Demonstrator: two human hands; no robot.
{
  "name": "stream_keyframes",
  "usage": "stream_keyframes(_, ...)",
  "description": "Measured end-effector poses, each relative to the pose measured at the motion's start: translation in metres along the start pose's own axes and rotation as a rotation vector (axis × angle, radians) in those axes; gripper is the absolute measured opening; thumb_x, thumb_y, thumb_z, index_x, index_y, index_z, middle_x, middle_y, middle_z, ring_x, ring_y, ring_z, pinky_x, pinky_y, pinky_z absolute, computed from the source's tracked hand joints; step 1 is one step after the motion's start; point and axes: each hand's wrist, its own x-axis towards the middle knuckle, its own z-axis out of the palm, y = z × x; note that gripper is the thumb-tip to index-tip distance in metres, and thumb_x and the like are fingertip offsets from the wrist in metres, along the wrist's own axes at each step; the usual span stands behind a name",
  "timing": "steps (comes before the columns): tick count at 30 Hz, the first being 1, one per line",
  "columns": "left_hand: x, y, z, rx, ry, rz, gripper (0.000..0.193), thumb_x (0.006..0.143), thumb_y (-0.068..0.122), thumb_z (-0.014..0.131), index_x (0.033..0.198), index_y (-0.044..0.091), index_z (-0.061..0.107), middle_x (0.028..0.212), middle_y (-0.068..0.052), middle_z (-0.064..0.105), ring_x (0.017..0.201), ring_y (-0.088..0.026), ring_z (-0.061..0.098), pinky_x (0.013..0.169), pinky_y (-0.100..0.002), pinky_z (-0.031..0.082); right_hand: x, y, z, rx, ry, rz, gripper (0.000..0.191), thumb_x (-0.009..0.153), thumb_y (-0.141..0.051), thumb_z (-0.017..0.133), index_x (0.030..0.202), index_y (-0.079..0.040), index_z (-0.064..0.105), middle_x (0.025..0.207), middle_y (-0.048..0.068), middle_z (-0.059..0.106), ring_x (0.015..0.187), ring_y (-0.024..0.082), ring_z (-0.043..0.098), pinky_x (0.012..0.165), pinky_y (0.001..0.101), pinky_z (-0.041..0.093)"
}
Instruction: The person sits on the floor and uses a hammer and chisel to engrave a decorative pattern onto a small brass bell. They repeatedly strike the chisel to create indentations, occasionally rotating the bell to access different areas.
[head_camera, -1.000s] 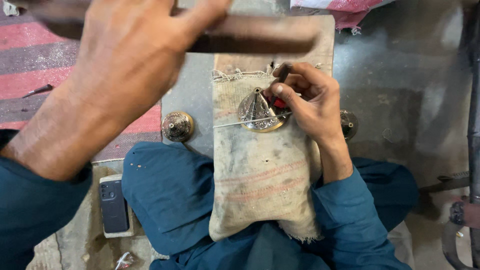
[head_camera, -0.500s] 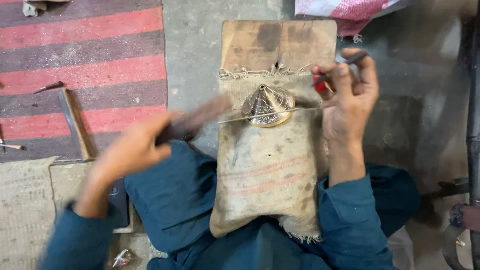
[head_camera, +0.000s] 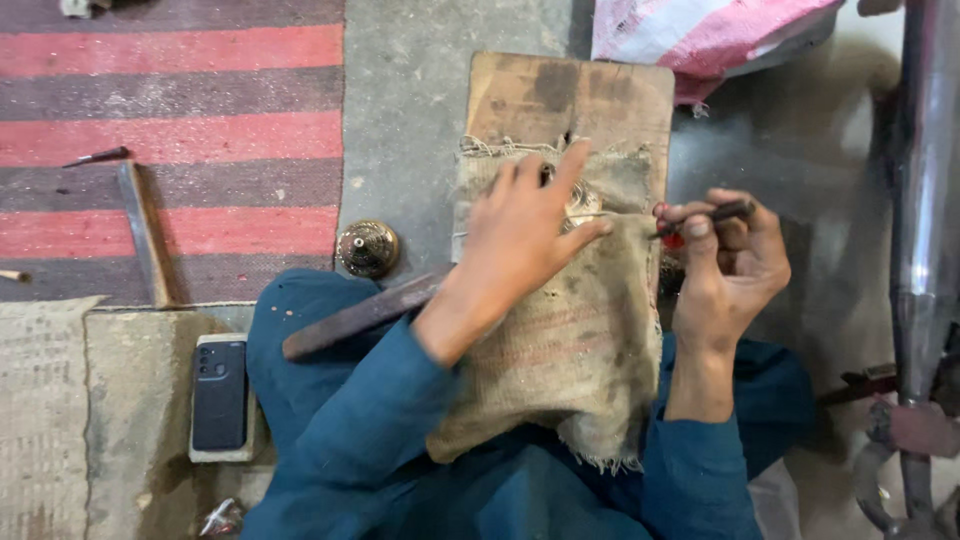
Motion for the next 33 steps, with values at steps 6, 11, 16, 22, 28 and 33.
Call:
stream_keyframes(6, 0.015, -0.016, 0.002, -0.087, -0.148, 0.119, 0.079, 0.084, 0.041, 0.082, 0.15, 0.019, 0.046, 0.136, -0.021, 0.055, 0.128, -0.04, 0.051, 0.103, -0.052, 0.046, -0.038, 0.001, -0.037, -0.047, 0.084, 0.094, 0.02, 0.113, 0.003, 0.062, 0.132, 0.003, 0.058, 0.103, 0.017, 0.072, 0.098, 0.022, 0.074, 0.095, 0.0359, 0.064)
stream_keyframes(11, 0.025, -0.074, -0.006, -0.803, -0.378, 0.331, 0.088, 0.08, 0.021, 0.086, 0.156, 0.018, 0.042, 0.157, -0.016, 0.052, 0.148, -0.033, 0.05, 0.126, -0.046, 0.04, -0.043, 0.003, -0.046, 0.006, 0.132, 0.181, 0.02, 0.112, 0.003, 0.062, 0.132, 0.003, 0.058, 0.11, 0.018, 0.073, 0.101, 0.024, 0.074, 0.1, 0.0395, 0.065)
stream_keyframes(16, 0.024, -0.075, -0.002, -0.844, -0.392, 0.282, 0.095, 0.082, 0.02, 0.086, 0.161, 0.019, 0.033, 0.159, -0.015, 0.05, 0.149, -0.033, 0.049, 0.128, -0.044, 0.038, -0.023, -0.003, -0.018, 0.03, 0.045, 0.135, 0.028, 0.11, 0.006, 0.064, 0.136, 0.003, 0.057, 0.111, 0.017, 0.073, 0.1, 0.023, 0.074, 0.097, 0.0356, 0.063)
stream_keyframes(22, -0.017, -0.068, -0.021, -0.382, 0.04, 0.263, 0.091, 0.089, 0.025, 0.087, 0.161, 0.013, 0.032, 0.158, -0.023, 0.048, 0.146, -0.043, 0.046, 0.122, -0.049, 0.037, 0.008, -0.012, 0.036, -0.054, -0.128, 0.216, 0.034, 0.102, 0.007, 0.067, 0.135, 0.005, 0.057, 0.105, 0.015, 0.075, 0.101, 0.022, 0.077, 0.092, 0.0325, 0.065)
stream_keyframes(28, -0.076, -0.134, -0.061, -0.473, -0.18, -0.132, 0.074, 0.085, 0.031, 0.079, 0.149, 0.011, 0.049, 0.13, -0.019, 0.069, 0.121, -0.032, 0.067, 0.1, -0.043, 0.052, 0.035, -0.001, 0.079, -0.015, -0.327, 0.132, 0.026, 0.104, 0.01, 0.067, 0.129, 0.008, 0.061, 0.113, 0.015, 0.072, 0.106, 0.021, 0.076, 0.097, 0.0309, 0.063)
stream_keyframes(33, -0.121, -0.192, -0.054, -0.36, -0.739, -0.339, 0.073, 0.073, 0.042, 0.086, 0.133, 0.01, 0.061, 0.112, -0.017, 0.077, 0.104, -0.026, 0.076, 0.091, -0.038, 0.056, 0.034, 0.003, 0.09, -0.07, -0.37, 0.12, 0.029, 0.106, 0.009, 0.067, 0.135, 0.005, 0.061, 0.111, 0.016, 0.075, 0.108, 0.019, 0.075, 0.097, 0.0302, 0.064)
